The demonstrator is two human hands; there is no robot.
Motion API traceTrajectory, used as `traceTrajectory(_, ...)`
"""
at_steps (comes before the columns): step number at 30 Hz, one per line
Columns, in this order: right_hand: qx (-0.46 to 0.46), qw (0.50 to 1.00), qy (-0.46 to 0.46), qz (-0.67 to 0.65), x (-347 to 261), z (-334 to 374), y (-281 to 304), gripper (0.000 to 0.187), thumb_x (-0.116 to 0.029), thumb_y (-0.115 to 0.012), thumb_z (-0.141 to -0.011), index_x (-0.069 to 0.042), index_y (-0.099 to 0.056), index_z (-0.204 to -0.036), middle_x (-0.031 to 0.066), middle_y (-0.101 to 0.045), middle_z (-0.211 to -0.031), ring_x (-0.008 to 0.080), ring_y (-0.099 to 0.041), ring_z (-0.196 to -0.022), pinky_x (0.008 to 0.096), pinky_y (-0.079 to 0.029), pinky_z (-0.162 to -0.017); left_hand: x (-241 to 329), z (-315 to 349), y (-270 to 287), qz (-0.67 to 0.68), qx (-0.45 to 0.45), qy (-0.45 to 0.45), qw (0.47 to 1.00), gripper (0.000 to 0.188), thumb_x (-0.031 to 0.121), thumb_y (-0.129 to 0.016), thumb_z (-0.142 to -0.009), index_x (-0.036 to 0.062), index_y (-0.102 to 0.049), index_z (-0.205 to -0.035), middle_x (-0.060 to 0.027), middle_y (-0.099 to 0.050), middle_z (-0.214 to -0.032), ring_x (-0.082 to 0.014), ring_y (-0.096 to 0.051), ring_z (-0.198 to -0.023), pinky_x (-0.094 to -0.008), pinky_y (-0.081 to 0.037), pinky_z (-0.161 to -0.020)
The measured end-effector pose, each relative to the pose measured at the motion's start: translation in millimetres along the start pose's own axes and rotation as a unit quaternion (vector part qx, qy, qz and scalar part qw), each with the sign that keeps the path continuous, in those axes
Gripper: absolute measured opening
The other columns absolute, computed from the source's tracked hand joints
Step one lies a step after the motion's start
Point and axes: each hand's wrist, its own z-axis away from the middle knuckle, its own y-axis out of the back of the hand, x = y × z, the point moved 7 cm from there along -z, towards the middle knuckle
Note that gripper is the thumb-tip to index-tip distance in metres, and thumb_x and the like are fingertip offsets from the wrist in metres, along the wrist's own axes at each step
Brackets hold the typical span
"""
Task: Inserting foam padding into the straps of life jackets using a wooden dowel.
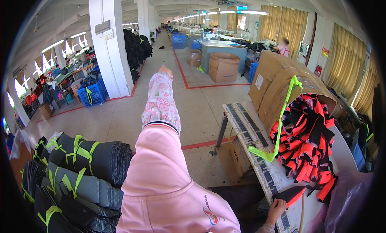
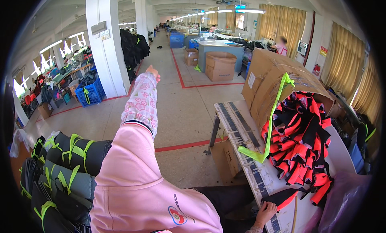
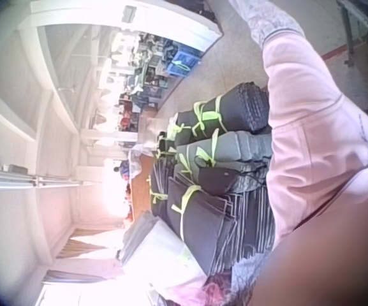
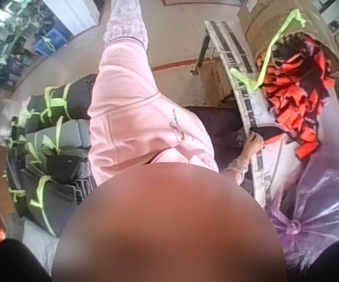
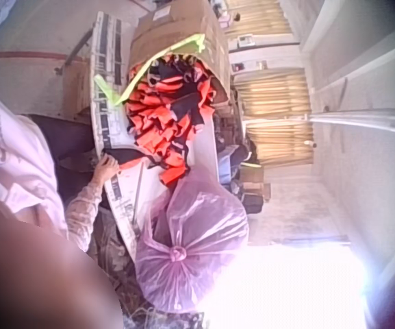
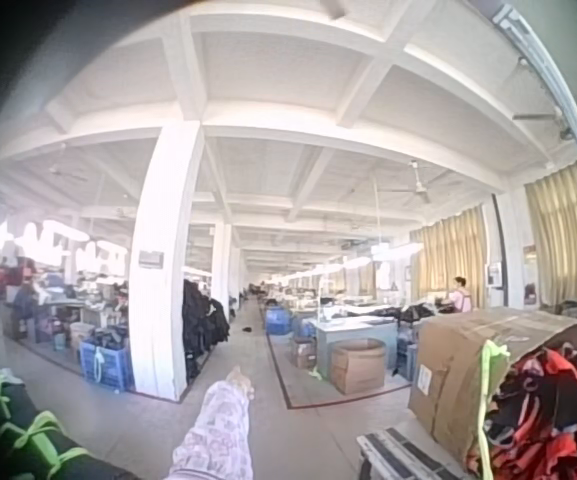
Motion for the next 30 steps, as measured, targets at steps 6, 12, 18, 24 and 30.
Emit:
traceTrajectory(6, 0.0, 1.0, -0.005, 0.007, 2.4, 1.2, 0.5, 0.014, -0.013, -0.056, -0.079, -0.003, -0.05, -0.073, 0.0126, -0.05, -0.073, 0.0314, -0.046, -0.075, 0.0409, -0.036, -0.07, -9.8, -4.0, -5.0, -0.026, 0.009, -0.021, 0.999, 0.057, 0.047, -0.022, -0.086, 0.0082, -0.034, -0.127, -0.0145, -0.052, -0.106, -0.0312, -0.047, -0.09, -0.0452, -0.038, -0.072)
traceTrajectory(12, 0.0, 1.0, -0.002, 0.006, 0.3, 0.8, 2.8, 0.013, -0.013, -0.056, -0.079, -0.003, -0.05, -0.073, 0.0125, -0.05, -0.073, 0.0316, -0.047, -0.075, 0.0408, -0.037, -0.071, -14.4, -4.1, -3.4, -0.053, 0.02, -0.047, 0.997, 0.051, 0.038, -0.023, -0.088, 0.0116, -0.027, -0.131, -0.0139, -0.054, -0.096, -0.0285, -0.05, -0.077, -0.0424, -0.04, -0.063)
traceTrajectory(18, -0.002, 1.0, -0.006, 0.005, 0.9, 0.4, 1.5, 0.015, -0.015, -0.055, -0.08, -0.003, -0.05, -0.073, 0.0128, -0.049, -0.073, 0.0311, -0.046, -0.075, 0.0409, -0.036, -0.072, -16.4, -1.9, -2.4, -0.081, 0.034, -0.073, 0.993, 0.048, 0.03, -0.024, -0.089, 0.015, -0.02, -0.135, -0.0133, -0.057, -0.086, -0.0257, -0.053, -0.065, -0.0395, -0.043, -0.054)
traceTrajectory(24, -0.003, 1.0, -0.02, 0.011, 3.2, 2.1, 3.7, 0.014, -0.014, -0.056, -0.08, -0.003, -0.05, -0.073, 0.0124, -0.049, -0.073, 0.0309, -0.046, -0.076, 0.0407, -0.036, -0.072, -22.2, -4.7, -19.7, -0.11, 0.034, -0.098, 0.988, 0.05, 0.021, -0.026, -0.091, 0.0184, -0.013, -0.139, -0.0127, -0.06, -0.076, -0.023, -0.057, -0.053, -0.0367, -0.045, -0.045)
traceTrajectory(30, 0.0, 1.0, -0.001, -0.005, 0.8, -2.5, 1.6, 0.013, -0.014, -0.056, -0.079, -0.003, -0.051, -0.074, 0.0122, -0.05, -0.074, 0.0311, -0.046, -0.076, 0.0407, -0.036, -0.073, -76.2, -32.1, -31.0, -0.069, -0.255, 0.089, 0.96, 0.038, 0.019, -0.028, -0.091, 0.0101, -0.034, -0.128, -0.0137, -0.061, -0.074, -0.0241, -0.057, -0.051, -0.0385, -0.045, -0.043)
